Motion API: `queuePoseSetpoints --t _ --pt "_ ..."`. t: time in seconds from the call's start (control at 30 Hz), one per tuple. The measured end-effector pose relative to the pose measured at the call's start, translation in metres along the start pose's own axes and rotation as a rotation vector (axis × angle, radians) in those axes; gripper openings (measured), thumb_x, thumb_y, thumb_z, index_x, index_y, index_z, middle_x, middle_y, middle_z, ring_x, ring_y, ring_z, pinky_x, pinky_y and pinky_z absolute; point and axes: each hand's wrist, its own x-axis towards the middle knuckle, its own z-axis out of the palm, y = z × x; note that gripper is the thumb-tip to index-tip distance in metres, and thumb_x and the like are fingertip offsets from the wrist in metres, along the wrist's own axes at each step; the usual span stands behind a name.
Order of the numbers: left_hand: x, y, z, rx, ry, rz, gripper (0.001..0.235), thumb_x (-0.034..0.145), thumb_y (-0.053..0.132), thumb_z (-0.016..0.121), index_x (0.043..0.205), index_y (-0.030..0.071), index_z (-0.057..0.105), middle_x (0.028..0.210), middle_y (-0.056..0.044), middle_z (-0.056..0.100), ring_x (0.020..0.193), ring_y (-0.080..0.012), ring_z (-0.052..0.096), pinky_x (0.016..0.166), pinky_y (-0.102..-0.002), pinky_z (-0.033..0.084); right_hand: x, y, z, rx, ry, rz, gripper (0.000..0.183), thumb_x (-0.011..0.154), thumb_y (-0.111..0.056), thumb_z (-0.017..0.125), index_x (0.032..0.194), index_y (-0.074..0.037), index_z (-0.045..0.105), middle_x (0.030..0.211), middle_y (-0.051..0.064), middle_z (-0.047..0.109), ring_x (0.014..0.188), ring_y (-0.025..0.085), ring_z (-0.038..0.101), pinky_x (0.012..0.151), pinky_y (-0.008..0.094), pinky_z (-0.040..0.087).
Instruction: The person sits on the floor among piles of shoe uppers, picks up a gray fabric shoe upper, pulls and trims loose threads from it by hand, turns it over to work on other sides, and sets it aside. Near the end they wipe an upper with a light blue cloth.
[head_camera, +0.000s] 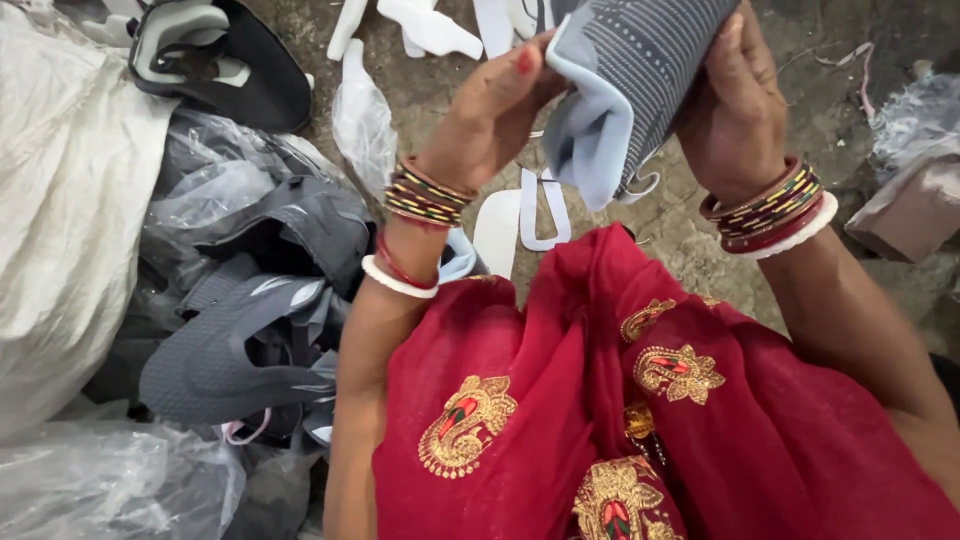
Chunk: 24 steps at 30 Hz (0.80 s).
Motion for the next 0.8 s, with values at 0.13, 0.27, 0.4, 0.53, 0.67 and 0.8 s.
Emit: queuePoseSetpoints --t 0.13,0.27,0.4,0.53,0.67,0.8 --pt "0.007 -0.026 0.003 -0.170 0.006 0.064 0.057 0.109 0.025 0.071 0.154 -0.002 0.050 0.141 -0.008 0.063 0.135 -0.0157 0.054 0.122 -0.032 0.038 -0.005 0.000 -0.012 -0.069 -0.032 -0.085 0.038 0.114 -0.035 0.057 0.141 -0.008 0.053 0.135 0.003 0.066 0.120 0.012 0.064 0.108 0.031 0.053" --pt "0.000 -0.011 0.004 -0.146 -0.077 0.072 0.039 0.110 0.021 0.070 0.141 0.003 0.056 0.133 -0.004 0.065 0.128 -0.0122 0.058 0.116 -0.029 0.042 -0.005 -0.013 -0.026 -0.150 -0.104 -0.125 0.039 0.114 -0.030 0.068 0.142 -0.008 0.054 0.131 0.002 0.065 0.117 0.011 0.063 0.106 0.029 0.051" --pt "-0.009 -0.001 -0.004 0.048 -0.059 -0.016 0.022 0.111 0.011 0.072 0.129 0.003 0.061 0.119 -0.003 0.067 0.115 -0.0112 0.062 0.108 -0.028 0.048 0.003 -0.047 -0.012 -0.441 -0.131 -0.055 0.043 0.103 -0.031 0.073 0.135 -0.008 0.057 0.123 0.000 0.068 0.108 0.011 0.067 0.096 0.029 0.056" --pt "-0.007 -0.020 -0.029 0.382 0.129 -0.100 0.024 0.104 0.010 0.071 0.121 -0.003 0.060 0.108 -0.008 0.071 0.098 -0.0163 0.069 0.095 -0.035 0.058 0.010 -0.069 0.010 -1.208 -0.310 -0.169 0.039 0.090 -0.025 0.081 0.120 -0.005 0.065 0.107 0.006 0.071 0.097 0.021 0.069 0.087 0.036 0.056" --pt "0.011 -0.039 -0.012 1.367 0.645 0.093 0.041 0.093 0.019 0.081 0.126 0.000 0.063 0.115 -0.013 0.074 0.109 -0.0197 0.073 0.097 -0.033 0.059 0.003 -0.046 0.048 -1.721 -0.346 -0.366 0.033 0.083 -0.016 0.088 0.108 -0.002 0.071 0.093 0.013 0.071 0.085 0.031 0.070 0.076 0.043 0.053" --pt "-0.009 0.042 0.056 0.673 0.315 0.157 0.061 0.103 0.024 0.076 0.148 0.000 0.043 0.139 -0.011 0.060 0.129 -0.0212 0.061 0.112 -0.037 0.050 0.002 -0.044 0.003 -1.103 -0.051 -0.176 0.027 0.100 -0.011 0.074 0.125 -0.005 0.065 0.115 0.010 0.068 0.107 0.023 0.069 0.094 0.037 0.056"
